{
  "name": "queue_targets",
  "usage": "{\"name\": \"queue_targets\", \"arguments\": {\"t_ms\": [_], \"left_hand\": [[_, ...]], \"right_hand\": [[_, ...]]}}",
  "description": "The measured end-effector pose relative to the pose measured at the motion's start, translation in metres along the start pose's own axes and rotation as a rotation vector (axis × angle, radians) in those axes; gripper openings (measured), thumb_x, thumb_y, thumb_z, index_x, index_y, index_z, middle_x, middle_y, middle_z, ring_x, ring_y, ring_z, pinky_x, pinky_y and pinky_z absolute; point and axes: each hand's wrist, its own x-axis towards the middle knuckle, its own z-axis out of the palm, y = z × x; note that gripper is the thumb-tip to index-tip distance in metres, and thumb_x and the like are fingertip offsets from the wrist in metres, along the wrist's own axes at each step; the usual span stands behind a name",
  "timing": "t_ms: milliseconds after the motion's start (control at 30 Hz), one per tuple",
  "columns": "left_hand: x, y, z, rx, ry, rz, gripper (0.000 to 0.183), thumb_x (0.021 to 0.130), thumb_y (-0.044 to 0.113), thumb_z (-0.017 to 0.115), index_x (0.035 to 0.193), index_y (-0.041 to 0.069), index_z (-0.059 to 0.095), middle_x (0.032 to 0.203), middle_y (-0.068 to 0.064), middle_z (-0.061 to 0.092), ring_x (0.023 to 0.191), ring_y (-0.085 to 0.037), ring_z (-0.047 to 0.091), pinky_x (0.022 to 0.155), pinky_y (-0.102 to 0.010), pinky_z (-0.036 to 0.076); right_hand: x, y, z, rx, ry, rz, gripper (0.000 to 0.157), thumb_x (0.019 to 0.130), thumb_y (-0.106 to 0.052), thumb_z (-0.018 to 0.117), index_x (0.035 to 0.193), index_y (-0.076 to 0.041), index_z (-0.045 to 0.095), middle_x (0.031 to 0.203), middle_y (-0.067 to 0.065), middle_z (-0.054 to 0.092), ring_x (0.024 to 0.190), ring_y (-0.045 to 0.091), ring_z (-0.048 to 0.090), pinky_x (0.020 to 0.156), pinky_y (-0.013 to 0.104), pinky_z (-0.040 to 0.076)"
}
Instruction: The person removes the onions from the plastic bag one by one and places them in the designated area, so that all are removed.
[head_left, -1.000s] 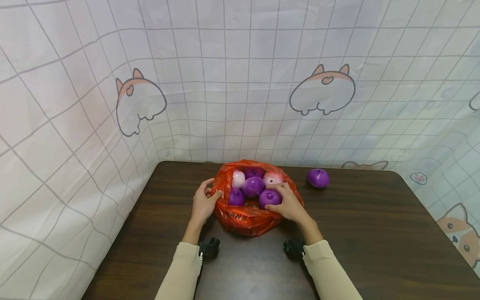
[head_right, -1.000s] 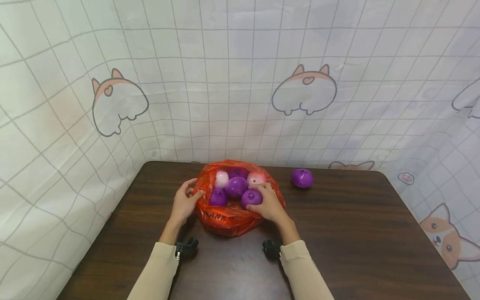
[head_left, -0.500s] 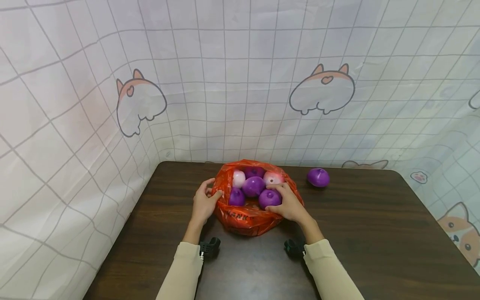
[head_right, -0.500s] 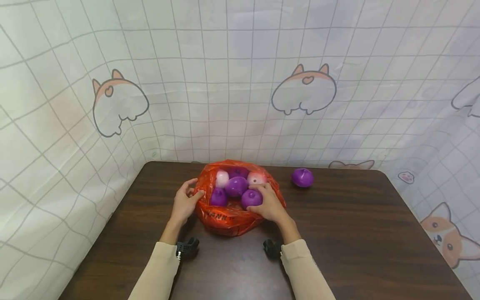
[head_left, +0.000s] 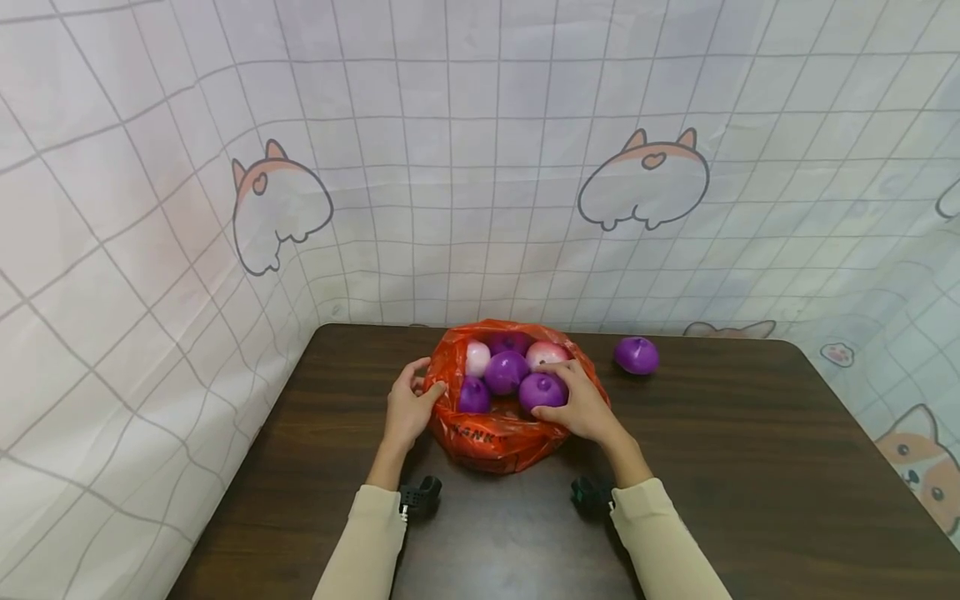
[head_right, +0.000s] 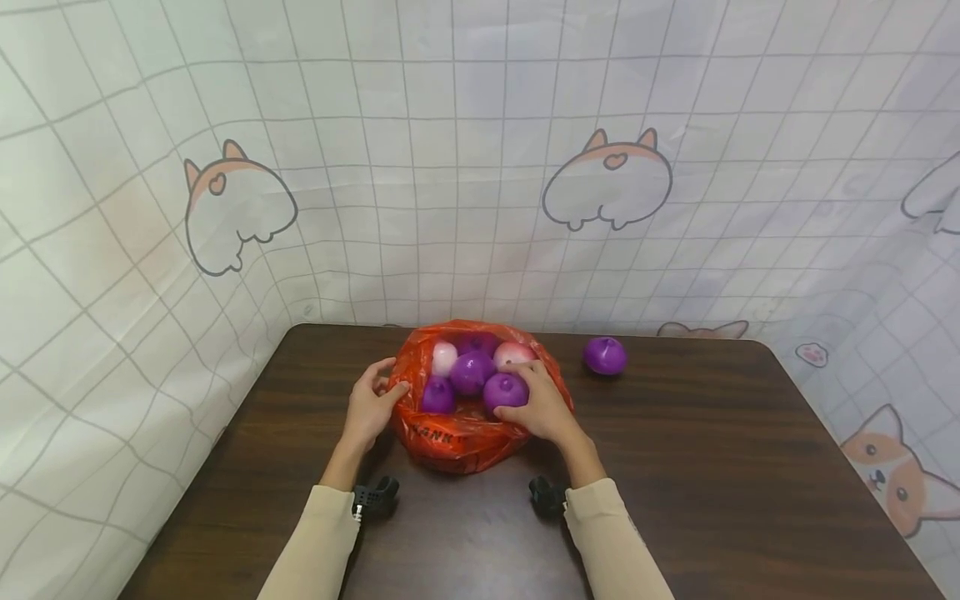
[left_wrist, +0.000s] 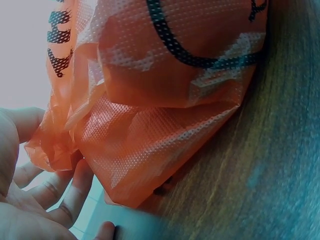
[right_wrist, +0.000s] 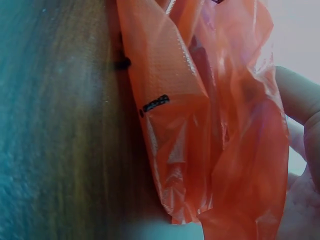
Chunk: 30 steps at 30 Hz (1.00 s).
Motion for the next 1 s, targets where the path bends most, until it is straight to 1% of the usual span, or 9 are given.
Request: {"name": "queue_targets", "arguments": {"t_ms": [133, 300, 600, 700, 900, 1000], "left_hand": [[0.0, 0.0, 0.0, 0.001, 0.005, 0.004, 0.049, 0.094, 0.017, 0.072, 0.141, 0.013, 0.057, 0.098, -0.013, 0.069, 0.084, -0.02, 0.065, 0.068, -0.028, 0.053], [-0.001, 0.0, -0.001, 0.004, 0.002, -0.006, 0.049, 0.095, 0.017, 0.072, 0.141, 0.014, 0.057, 0.099, -0.013, 0.069, 0.083, -0.02, 0.065, 0.069, -0.028, 0.054], [0.0, 0.0, 0.0, 0.015, 0.003, -0.006, 0.05, 0.094, 0.017, 0.072, 0.141, 0.014, 0.057, 0.099, -0.014, 0.069, 0.084, -0.02, 0.065, 0.069, -0.029, 0.054], [0.0, -0.001, 0.0, 0.017, 0.004, -0.007, 0.049, 0.095, 0.017, 0.072, 0.141, 0.014, 0.057, 0.099, -0.013, 0.069, 0.085, -0.02, 0.065, 0.07, -0.029, 0.054], [0.0, 0.001, 0.001, 0.01, 0.003, -0.009, 0.05, 0.094, 0.018, 0.073, 0.141, 0.015, 0.057, 0.101, -0.014, 0.07, 0.086, -0.022, 0.065, 0.072, -0.029, 0.054], [0.0, 0.001, 0.0, 0.008, 0.007, -0.008, 0.05, 0.094, 0.017, 0.073, 0.141, 0.015, 0.057, 0.101, -0.014, 0.07, 0.086, -0.021, 0.065, 0.071, -0.028, 0.054]], "right_hand": [[0.001, 0.0, -0.002, 0.006, 0.016, -0.014, 0.066, 0.082, -0.024, 0.086, 0.141, -0.012, 0.058, 0.137, 0.018, 0.05, 0.123, 0.039, 0.055, 0.102, 0.061, 0.048], [0.0, -0.002, -0.005, 0.039, 0.044, -0.04, 0.065, 0.08, -0.025, 0.088, 0.138, -0.012, 0.06, 0.136, 0.018, 0.051, 0.121, 0.038, 0.056, 0.102, 0.061, 0.049], [0.0, -0.008, -0.013, 0.055, 0.064, -0.043, 0.067, 0.079, -0.026, 0.088, 0.139, -0.016, 0.06, 0.135, 0.016, 0.051, 0.12, 0.037, 0.056, 0.103, 0.059, 0.049], [-0.001, -0.009, -0.016, 0.068, 0.063, -0.055, 0.067, 0.08, -0.027, 0.088, 0.14, -0.016, 0.059, 0.137, 0.015, 0.05, 0.122, 0.036, 0.055, 0.103, 0.058, 0.049], [-0.003, -0.012, -0.021, 0.129, 0.067, -0.08, 0.068, 0.082, -0.023, 0.087, 0.143, -0.016, 0.058, 0.137, 0.014, 0.048, 0.12, 0.037, 0.056, 0.1, 0.059, 0.051], [-0.003, -0.011, -0.022, 0.121, 0.08, -0.087, 0.066, 0.082, -0.024, 0.087, 0.141, -0.017, 0.059, 0.137, 0.013, 0.048, 0.12, 0.035, 0.055, 0.1, 0.057, 0.051]]}}
